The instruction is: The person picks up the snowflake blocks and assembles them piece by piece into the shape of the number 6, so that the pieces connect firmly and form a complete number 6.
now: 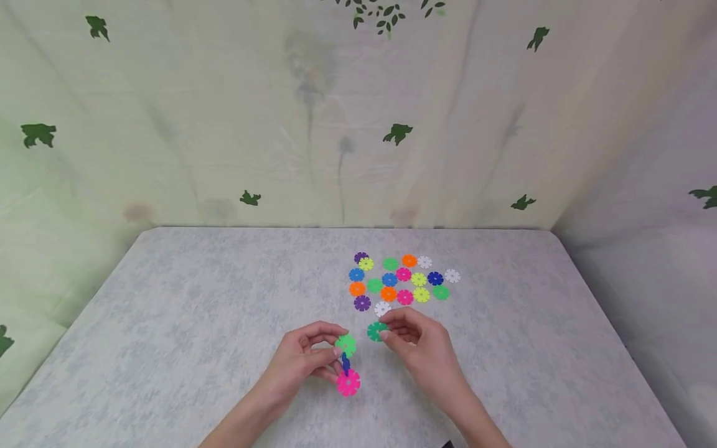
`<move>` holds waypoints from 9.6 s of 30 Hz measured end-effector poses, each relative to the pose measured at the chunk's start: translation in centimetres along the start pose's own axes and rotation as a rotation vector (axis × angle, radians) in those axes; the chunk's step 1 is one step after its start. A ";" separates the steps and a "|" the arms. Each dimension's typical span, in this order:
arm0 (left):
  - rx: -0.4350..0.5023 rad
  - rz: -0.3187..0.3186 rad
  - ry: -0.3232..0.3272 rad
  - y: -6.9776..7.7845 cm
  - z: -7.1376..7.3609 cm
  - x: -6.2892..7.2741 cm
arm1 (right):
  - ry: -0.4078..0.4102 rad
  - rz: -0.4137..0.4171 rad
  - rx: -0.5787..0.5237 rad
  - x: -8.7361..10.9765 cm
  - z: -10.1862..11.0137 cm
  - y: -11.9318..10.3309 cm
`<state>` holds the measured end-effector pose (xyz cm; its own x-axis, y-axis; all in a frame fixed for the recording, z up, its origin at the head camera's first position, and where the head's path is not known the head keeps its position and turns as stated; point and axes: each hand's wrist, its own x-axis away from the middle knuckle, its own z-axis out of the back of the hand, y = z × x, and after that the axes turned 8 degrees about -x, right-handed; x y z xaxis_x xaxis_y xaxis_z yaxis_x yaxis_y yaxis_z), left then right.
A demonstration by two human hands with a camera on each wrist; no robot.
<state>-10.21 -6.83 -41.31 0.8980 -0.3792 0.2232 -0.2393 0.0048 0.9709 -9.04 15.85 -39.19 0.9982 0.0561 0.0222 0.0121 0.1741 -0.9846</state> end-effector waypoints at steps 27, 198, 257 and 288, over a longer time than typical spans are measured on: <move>-0.018 0.071 -0.034 0.3 -0.3 0.5 | -0.002 0.011 -0.054 0.9 -2.6 0.5; -0.172 -0.014 -0.039 0.5 -0.8 0.5 | -0.190 0.027 -0.110 -0.5 -1.9 0.9; -0.015 0.019 0.092 -0.2 0.5 -0.6 | -0.421 0.113 0.510 -5.9 3.0 3.9; -0.027 0.025 0.008 0.2 0.1 0.1 | -0.074 0.024 -0.069 -0.8 -1.3 0.5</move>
<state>-10.19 -6.96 -41.10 0.8948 -0.3715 0.2476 -0.2513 0.0391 0.9671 -9.77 14.60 -39.90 0.9912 0.1324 0.0088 -0.0050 0.1041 -0.9946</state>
